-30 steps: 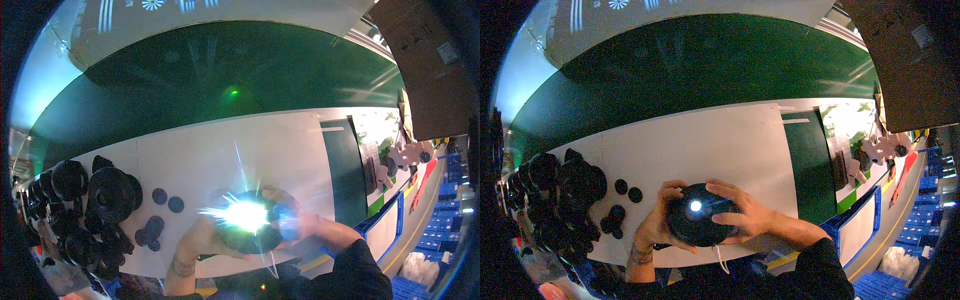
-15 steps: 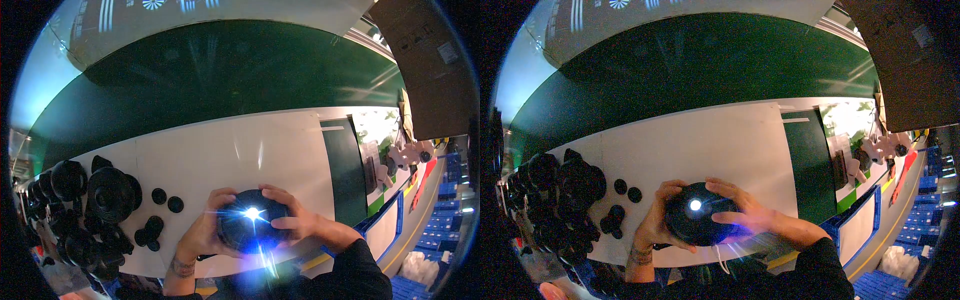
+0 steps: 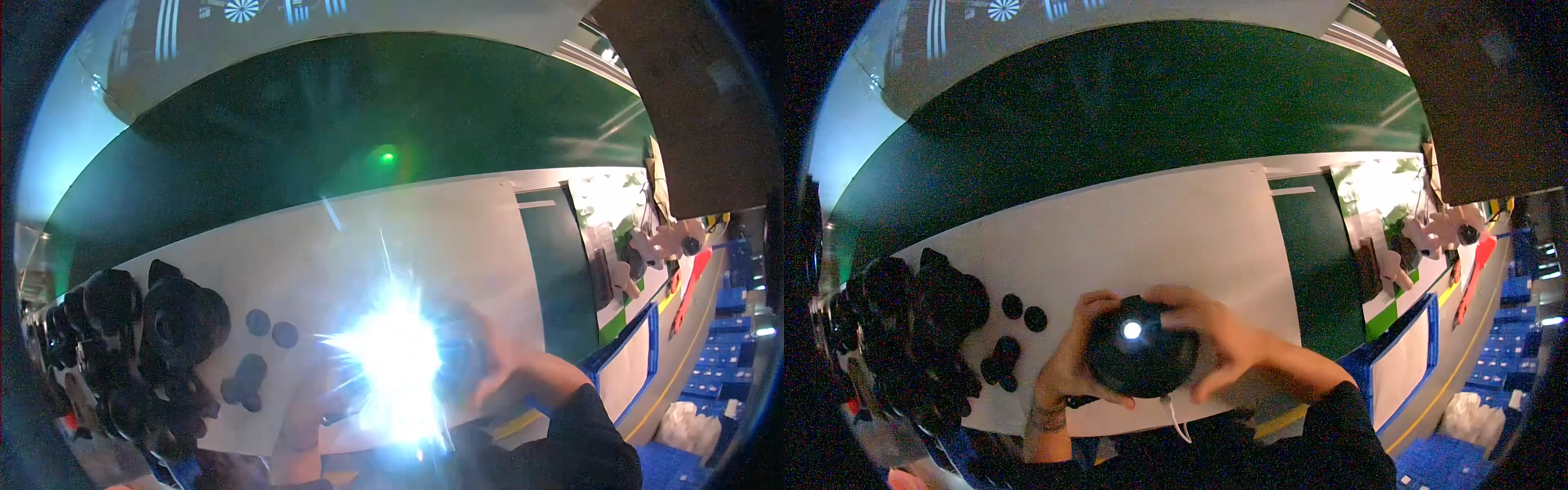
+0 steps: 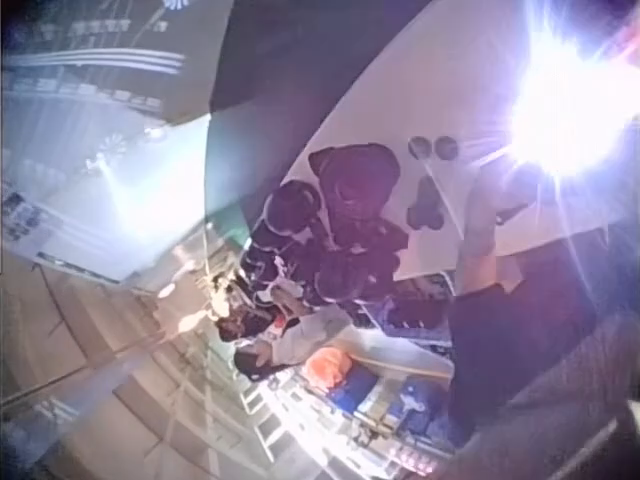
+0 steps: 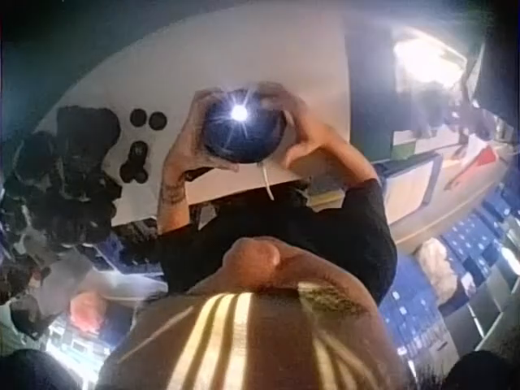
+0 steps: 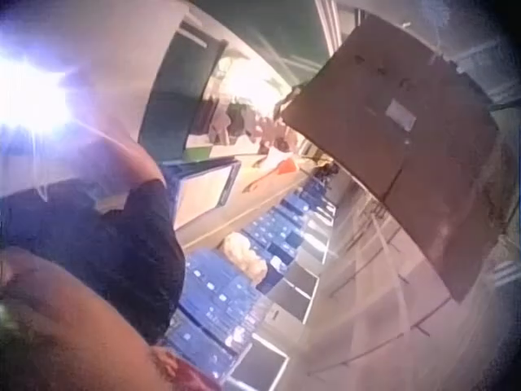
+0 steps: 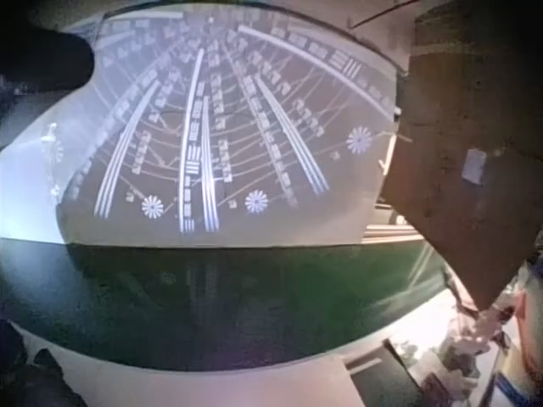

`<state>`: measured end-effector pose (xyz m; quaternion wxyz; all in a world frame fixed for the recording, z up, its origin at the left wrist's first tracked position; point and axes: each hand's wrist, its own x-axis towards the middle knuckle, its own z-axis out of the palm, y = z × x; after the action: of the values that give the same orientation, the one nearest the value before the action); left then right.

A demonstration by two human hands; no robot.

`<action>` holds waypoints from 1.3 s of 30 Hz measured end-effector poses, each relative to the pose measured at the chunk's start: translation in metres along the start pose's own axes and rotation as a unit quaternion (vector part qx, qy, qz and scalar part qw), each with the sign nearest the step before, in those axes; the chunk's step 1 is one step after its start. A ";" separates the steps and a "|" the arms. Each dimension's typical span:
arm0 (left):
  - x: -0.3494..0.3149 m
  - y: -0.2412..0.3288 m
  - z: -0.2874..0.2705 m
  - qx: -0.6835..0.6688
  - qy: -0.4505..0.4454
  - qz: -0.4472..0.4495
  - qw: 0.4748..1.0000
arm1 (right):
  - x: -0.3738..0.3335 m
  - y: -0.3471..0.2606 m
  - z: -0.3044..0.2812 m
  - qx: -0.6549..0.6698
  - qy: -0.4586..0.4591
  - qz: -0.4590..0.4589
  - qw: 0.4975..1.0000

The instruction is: Testing the light projection quality and assembling components of spherical lamps on a factory production line.

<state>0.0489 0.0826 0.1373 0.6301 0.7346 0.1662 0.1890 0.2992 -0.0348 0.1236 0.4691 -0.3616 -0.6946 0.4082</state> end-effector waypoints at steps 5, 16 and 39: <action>-0.001 0.003 -0.002 0.020 -0.005 -0.016 1.000 | 0.020 0.005 -0.005 -0.102 -0.040 -0.029 0.994; -0.010 -0.009 0.005 -0.114 0.019 -0.038 0.993 | 0.029 -0.010 -0.002 -0.038 -0.004 0.082 0.996; -0.014 -0.014 0.015 -0.099 0.041 0.013 0.994 | 0.014 0.006 0.006 -0.013 0.010 0.026 1.000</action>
<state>0.0440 0.0652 0.1209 0.6897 0.6623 0.1632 0.2429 0.2895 -0.0211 0.1219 0.4601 -0.3896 -0.6858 0.4076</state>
